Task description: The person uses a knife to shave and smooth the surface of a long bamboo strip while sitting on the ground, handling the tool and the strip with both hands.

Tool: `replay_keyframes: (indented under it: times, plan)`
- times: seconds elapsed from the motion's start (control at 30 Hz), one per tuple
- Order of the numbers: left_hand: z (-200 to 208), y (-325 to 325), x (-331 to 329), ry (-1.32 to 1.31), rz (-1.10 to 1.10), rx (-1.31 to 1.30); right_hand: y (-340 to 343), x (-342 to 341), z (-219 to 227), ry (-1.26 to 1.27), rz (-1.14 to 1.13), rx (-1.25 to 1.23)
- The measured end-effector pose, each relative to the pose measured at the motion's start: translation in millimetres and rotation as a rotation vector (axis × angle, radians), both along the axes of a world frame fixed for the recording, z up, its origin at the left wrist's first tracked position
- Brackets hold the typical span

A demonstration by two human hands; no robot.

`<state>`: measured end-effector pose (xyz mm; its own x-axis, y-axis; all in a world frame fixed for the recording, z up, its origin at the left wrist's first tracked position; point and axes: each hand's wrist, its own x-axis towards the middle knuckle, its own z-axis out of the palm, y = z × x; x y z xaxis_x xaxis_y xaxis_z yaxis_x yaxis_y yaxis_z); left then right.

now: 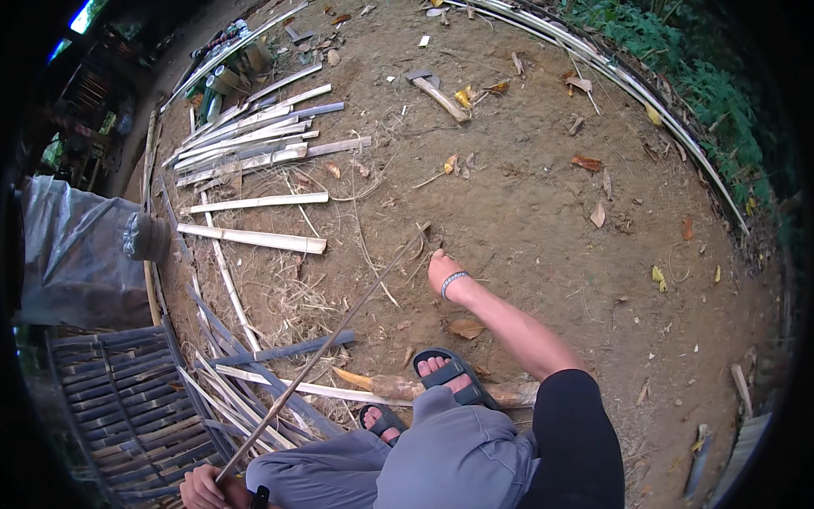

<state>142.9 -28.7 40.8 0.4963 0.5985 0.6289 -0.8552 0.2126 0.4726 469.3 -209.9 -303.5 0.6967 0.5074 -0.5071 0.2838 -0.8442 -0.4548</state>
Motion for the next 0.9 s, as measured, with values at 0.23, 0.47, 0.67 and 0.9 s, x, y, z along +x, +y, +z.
replay_keyframes:
  times: [0.23, 0.47, 0.67, 0.9]
  plan:
    - [-10, 7, -24, 0.146, 0.363, -0.304, 8, 11, 10, -0.086, -0.083, 0.08]
    - [-12, 20, -31, 0.36, 0.707, -0.453, 14, 15, -11, -0.138, 0.046, -0.049]
    - [-8, 19, -29, 0.315, 0.712, -0.481, 15, 16, -5, -0.091, 0.112, -0.106]
    - [-8, 20, -27, 0.331, 0.713, -0.491, 1, 20, -44, -0.103, 0.072, -0.094]
